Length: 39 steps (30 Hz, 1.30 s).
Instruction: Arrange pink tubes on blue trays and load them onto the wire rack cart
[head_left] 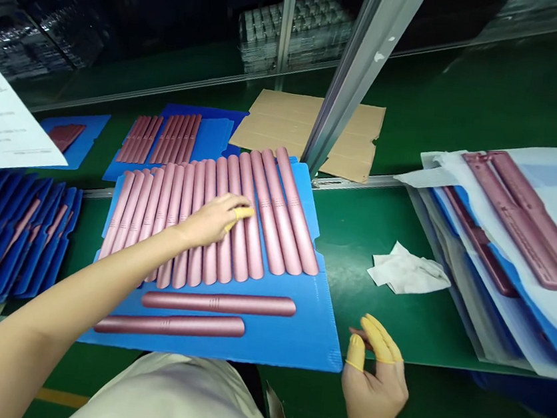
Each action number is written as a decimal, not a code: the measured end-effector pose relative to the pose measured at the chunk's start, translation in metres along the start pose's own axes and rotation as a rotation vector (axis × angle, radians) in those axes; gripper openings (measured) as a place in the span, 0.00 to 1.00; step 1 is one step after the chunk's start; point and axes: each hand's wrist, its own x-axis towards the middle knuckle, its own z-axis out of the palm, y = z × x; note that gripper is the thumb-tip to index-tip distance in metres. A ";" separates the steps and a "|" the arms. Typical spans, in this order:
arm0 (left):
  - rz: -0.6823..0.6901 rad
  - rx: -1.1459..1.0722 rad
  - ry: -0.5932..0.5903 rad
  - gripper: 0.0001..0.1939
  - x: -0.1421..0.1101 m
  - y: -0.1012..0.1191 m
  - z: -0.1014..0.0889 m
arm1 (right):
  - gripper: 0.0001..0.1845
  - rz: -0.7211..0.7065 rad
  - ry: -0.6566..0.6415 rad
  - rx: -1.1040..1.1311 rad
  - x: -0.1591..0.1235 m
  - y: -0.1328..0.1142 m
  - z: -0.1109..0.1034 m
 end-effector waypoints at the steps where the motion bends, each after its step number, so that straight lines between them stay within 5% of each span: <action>1: -0.059 -0.014 0.053 0.16 0.001 -0.006 -0.005 | 0.19 0.001 0.001 -0.010 -0.001 0.001 -0.001; 5: -0.142 -0.032 0.151 0.16 0.008 -0.012 -0.013 | 0.19 0.003 -0.015 -0.009 -0.003 0.004 0.001; 13: 0.130 0.058 -0.158 0.20 0.050 0.041 0.022 | 0.21 -0.015 -0.032 -0.004 0.012 0.008 0.013; 18: 0.152 0.045 -0.202 0.20 0.055 0.043 0.029 | 0.21 -0.036 -0.022 -0.037 0.021 0.016 0.008; 23: 0.087 -0.025 -0.127 0.22 0.062 0.023 0.017 | 0.19 -0.135 -0.084 0.026 0.065 0.011 0.012; 29: -0.245 -0.042 0.086 0.19 0.129 -0.036 0.000 | 0.16 -0.217 -0.240 0.013 0.140 -0.015 0.058; 34: -0.460 -0.205 -0.132 0.14 0.172 -0.076 0.002 | 0.20 -0.191 -0.406 -0.091 0.158 -0.023 0.093; 39: -0.470 -0.255 -0.206 0.14 0.163 -0.078 0.006 | 0.21 -0.177 -0.436 -0.099 0.151 -0.017 0.092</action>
